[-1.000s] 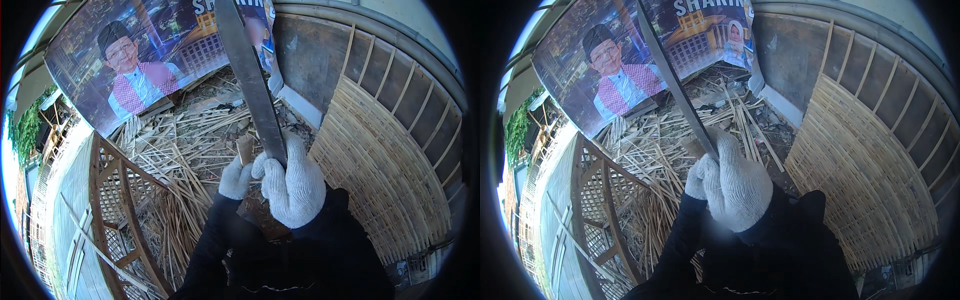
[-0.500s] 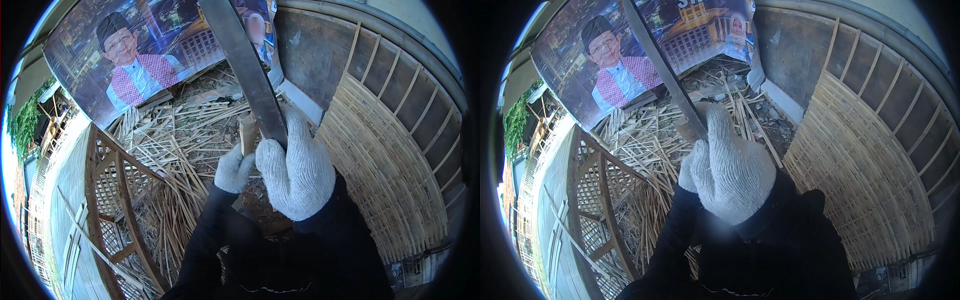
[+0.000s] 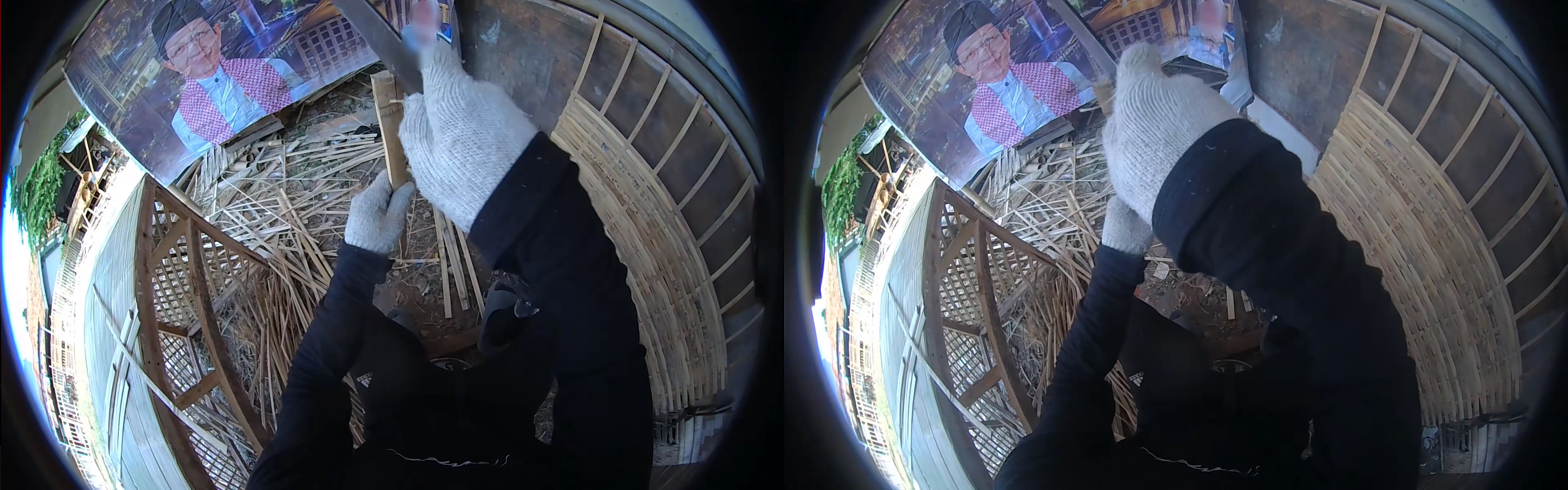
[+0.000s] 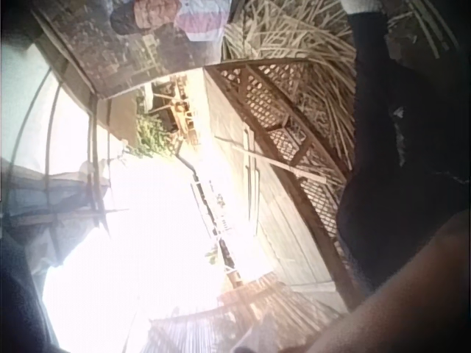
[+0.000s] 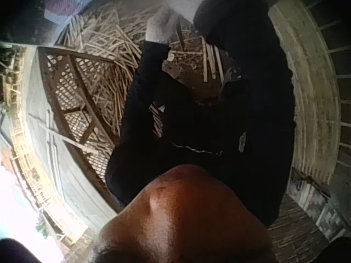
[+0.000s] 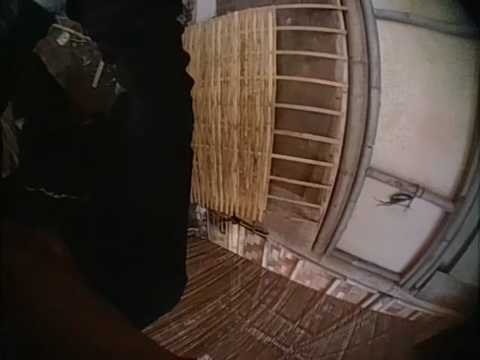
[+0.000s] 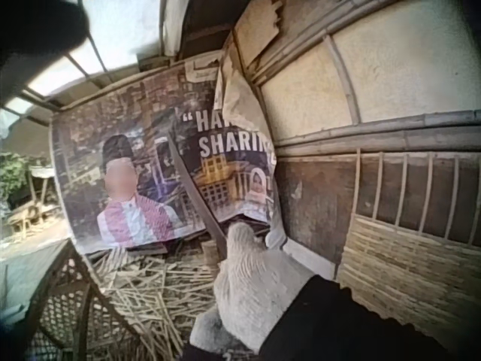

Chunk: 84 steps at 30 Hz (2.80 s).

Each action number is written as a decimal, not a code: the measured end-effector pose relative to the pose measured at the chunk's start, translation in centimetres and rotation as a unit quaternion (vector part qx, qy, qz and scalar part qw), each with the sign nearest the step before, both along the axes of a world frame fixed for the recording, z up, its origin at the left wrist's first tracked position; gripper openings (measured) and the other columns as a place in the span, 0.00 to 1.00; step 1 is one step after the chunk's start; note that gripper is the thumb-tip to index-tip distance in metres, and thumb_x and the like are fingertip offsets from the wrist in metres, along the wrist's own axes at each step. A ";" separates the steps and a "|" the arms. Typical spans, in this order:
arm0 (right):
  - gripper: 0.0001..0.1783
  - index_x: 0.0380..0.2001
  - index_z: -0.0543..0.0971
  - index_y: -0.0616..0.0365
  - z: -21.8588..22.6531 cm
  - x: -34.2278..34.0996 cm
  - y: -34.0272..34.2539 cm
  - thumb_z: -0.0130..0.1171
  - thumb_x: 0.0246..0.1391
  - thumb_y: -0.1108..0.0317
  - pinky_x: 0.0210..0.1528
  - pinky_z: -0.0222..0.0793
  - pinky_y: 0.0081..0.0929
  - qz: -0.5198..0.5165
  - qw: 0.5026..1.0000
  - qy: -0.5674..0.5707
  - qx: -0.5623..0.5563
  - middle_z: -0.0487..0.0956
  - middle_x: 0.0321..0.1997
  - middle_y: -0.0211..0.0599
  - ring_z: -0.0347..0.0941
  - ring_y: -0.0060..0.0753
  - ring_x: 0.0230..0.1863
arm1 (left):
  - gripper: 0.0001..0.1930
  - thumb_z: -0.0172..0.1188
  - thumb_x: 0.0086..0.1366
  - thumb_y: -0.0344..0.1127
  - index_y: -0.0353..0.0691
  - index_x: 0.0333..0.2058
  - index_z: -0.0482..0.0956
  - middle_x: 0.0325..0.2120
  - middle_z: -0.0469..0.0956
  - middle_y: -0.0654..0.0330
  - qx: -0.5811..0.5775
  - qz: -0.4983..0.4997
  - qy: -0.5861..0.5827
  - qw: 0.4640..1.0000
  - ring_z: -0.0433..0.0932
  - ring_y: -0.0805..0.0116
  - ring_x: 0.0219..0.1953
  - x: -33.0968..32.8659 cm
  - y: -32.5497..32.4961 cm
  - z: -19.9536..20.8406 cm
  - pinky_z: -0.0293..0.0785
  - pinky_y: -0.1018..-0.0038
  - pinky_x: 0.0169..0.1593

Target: The recorder uses a machete to shave and split bamboo poles into thin strips for crafting.

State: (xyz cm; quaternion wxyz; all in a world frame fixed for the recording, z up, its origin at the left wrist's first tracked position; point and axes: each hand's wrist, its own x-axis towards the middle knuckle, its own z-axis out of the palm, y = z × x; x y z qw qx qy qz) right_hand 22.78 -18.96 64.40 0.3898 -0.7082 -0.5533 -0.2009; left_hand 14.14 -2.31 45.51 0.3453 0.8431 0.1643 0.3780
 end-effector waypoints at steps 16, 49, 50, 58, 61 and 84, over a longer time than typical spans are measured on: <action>0.14 0.45 0.85 0.58 2.4 4.3 3.5 0.58 0.61 0.63 0.49 0.72 0.45 -0.224 0.738 -0.566 -0.290 0.87 0.39 0.36 0.83 0.39 0.40 | 0.12 0.63 0.71 0.40 0.36 0.41 0.79 0.23 0.78 0.48 0.007 0.065 -0.061 0.996 0.78 0.57 0.25 5.4 0.0 0.9 0.74 0.64 0.34; 0.24 0.59 0.76 0.65 -2.0 11.1 10.7 0.57 0.61 0.66 0.57 0.77 0.46 -0.134 0.945 -0.182 -0.236 0.86 0.46 0.53 0.81 0.50 0.57 | 0.12 0.61 0.70 0.44 0.41 0.41 0.80 0.29 0.81 0.42 0.049 0.204 -0.051 0.977 0.81 0.38 0.35 9.3 1.6 1.0 0.76 0.53 0.37; 0.24 0.59 0.75 0.65 -2.0 11.0 11.2 0.57 0.61 0.66 0.57 0.77 0.47 -0.141 0.886 -0.319 -0.307 0.86 0.46 0.53 0.81 0.51 0.57 | 0.12 0.61 0.70 0.44 0.41 0.41 0.80 0.29 0.81 0.42 0.052 0.198 -0.055 0.977 0.81 0.38 0.35 9.4 1.8 1.1 0.76 0.53 0.37; 0.20 0.52 0.75 0.64 -7.1 10.9 13.0 0.58 0.63 0.61 0.55 0.78 0.49 -0.105 0.970 0.045 -0.213 0.84 0.51 0.59 0.83 0.58 0.53 | 0.10 0.60 0.70 0.38 0.35 0.37 0.77 0.27 0.80 0.45 0.029 0.184 -0.077 0.979 0.83 0.49 0.33 10.0 4.0 1.0 0.75 0.64 0.38; 0.17 0.50 0.79 0.61 -8.8 12.3 15.0 0.54 0.65 0.62 0.56 0.75 0.49 -0.101 0.935 -0.163 -0.299 0.85 0.47 0.49 0.84 0.52 0.48 | 0.08 0.60 0.70 0.35 0.35 0.38 0.78 0.26 0.80 0.47 0.034 0.218 -0.041 0.975 0.83 0.62 0.31 9.8 4.9 1.0 0.75 0.68 0.39; 0.15 0.47 0.70 0.67 -22.3 6.1 16.5 0.55 0.60 0.71 0.39 0.80 0.50 -0.060 0.953 0.117 -0.272 0.82 0.32 0.66 0.84 0.62 0.36 | 0.16 0.64 0.71 0.45 0.36 0.44 0.81 0.28 0.79 0.66 0.116 0.046 -0.157 0.980 0.77 0.76 0.32 8.9 10.5 10.7 0.74 0.75 0.37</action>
